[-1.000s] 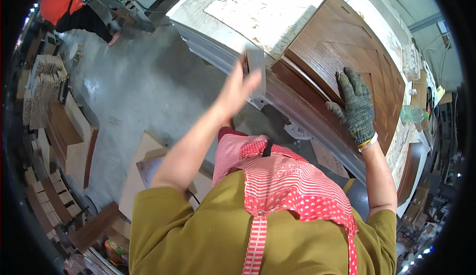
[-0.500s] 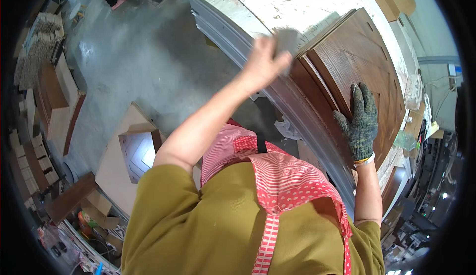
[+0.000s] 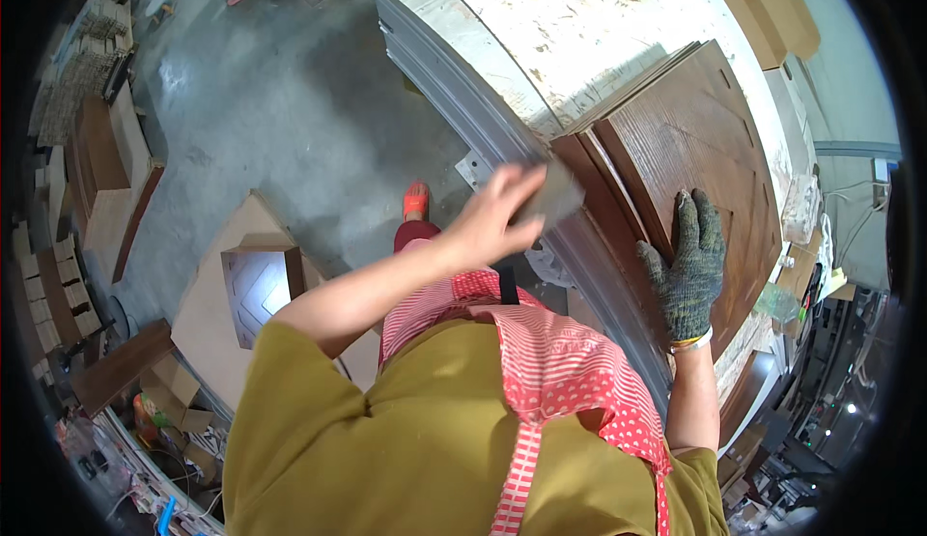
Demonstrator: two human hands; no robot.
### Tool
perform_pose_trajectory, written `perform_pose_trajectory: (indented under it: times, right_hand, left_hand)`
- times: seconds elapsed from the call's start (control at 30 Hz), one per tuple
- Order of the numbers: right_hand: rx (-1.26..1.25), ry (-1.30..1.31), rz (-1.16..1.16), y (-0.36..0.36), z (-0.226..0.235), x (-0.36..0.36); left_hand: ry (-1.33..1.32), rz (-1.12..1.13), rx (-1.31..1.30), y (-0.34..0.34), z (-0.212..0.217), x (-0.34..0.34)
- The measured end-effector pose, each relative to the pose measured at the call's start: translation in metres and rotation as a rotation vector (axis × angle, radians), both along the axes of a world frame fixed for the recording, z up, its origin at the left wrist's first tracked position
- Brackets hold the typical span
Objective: The person sands the grooved and flat edges of wooden furniture panels using a sanding block and wipes the dust away with a white cloth.
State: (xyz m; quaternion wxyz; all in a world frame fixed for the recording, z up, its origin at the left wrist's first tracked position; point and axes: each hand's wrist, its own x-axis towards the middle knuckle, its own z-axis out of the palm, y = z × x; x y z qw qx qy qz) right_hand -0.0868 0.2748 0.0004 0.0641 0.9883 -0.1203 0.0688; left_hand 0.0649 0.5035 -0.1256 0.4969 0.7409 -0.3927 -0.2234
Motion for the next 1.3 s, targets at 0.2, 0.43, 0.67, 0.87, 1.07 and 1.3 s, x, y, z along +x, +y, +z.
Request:
perform_pose_trajectory:
  times: [0.2,0.43,0.67,0.87,1.07,1.3]
  right_hand:
    - [0.025,-0.006,-0.01,0.003,0.002,0.002]
    - [0.083,0.054,-0.026,-0.002,0.005,0.003]
    - [0.326,0.021,0.048,-0.02,0.018,0.001]
    - [0.289,-0.302,-0.453,-0.115,0.043,0.058]
    - [0.131,-0.064,-0.618,-0.208,-0.004,0.104]
    - [0.062,-0.122,-0.563,-0.214,-0.02,0.092]
  left_hand:
    - [-0.077,0.402,-0.373,-0.026,0.03,0.023]
    - [-0.093,-0.035,0.053,0.004,-0.019,0.03]
    - [-0.32,-0.179,-0.101,-0.021,-0.026,0.108]
    - [0.05,-0.173,-0.378,-0.138,0.02,0.204]
    - [0.274,-0.482,-0.123,-0.342,0.055,0.254]
    - [0.077,-0.803,0.327,-0.297,0.047,0.286]
